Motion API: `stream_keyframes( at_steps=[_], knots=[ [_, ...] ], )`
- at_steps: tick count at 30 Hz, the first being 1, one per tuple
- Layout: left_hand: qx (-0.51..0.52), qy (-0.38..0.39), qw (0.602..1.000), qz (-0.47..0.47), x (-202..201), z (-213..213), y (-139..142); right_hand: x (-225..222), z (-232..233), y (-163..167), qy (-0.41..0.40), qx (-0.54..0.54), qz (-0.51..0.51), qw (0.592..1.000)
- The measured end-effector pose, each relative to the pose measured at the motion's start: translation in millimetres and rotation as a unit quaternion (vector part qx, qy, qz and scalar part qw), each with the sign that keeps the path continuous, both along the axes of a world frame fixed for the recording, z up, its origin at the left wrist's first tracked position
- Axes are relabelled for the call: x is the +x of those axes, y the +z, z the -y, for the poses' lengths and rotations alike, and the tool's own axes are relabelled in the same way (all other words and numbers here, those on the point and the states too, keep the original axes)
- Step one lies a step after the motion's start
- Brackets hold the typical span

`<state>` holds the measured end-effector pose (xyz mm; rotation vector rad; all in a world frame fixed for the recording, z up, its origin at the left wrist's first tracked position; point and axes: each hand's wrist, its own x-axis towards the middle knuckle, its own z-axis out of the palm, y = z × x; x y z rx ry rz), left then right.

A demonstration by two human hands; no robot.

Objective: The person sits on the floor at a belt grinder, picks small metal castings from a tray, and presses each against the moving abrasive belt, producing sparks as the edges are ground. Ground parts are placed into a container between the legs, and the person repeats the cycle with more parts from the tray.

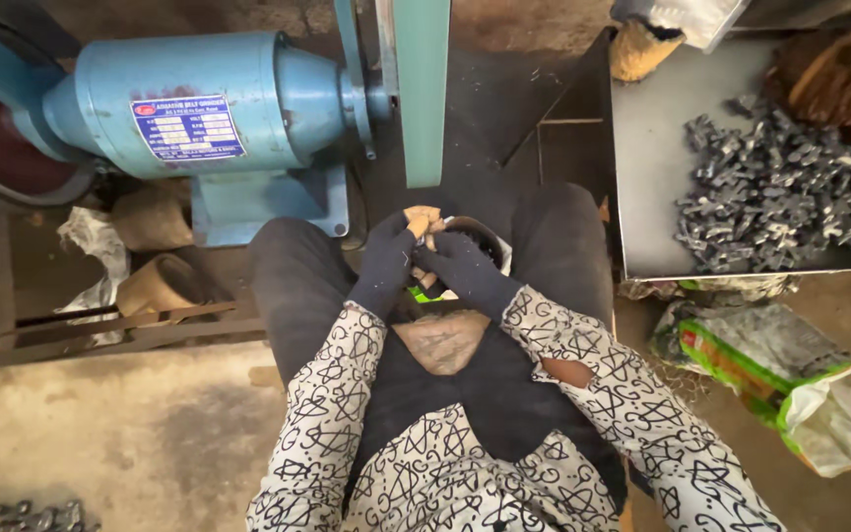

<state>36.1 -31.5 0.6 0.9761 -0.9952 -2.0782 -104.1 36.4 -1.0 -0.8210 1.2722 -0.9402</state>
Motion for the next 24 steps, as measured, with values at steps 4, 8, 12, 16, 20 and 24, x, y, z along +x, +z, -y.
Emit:
stream_keyframes(
  at_steps=[4, 8, 12, 16, 20, 24],
  knots=[
    [-0.101, 0.097, 0.985, 0.098, -8.5, 1.5, -3.9, -8.1, 13.5, 0.3, -0.044, -0.043, 0.020, 0.998],
    [-0.257, 0.095, 0.957, 0.095, -11.3, 5.8, -11.9, -23.6, 29.4, 6.7, -0.004, -0.197, -0.219, 0.956],
    [-0.238, 0.097, 0.952, 0.167, -12.5, 11.2, -10.9, -30.6, 37.1, 9.5, 0.006, -0.130, -0.265, 0.955],
    [-0.123, 0.082, 0.978, 0.145, -12.6, 12.4, -8.7, -28.8, 40.7, 7.1, 0.011, -0.128, -0.207, 0.970],
    [-0.212, 0.103, 0.951, 0.199, -12.6, 13.3, -11.7, -30.3, 38.5, 0.5, -0.003, -0.028, -0.178, 0.984],
    [-0.266, 0.084, 0.941, 0.191, -11.6, 11.3, -8.7, -37.9, 34.0, -3.2, 0.036, -0.345, -0.411, 0.843]
  ],
)
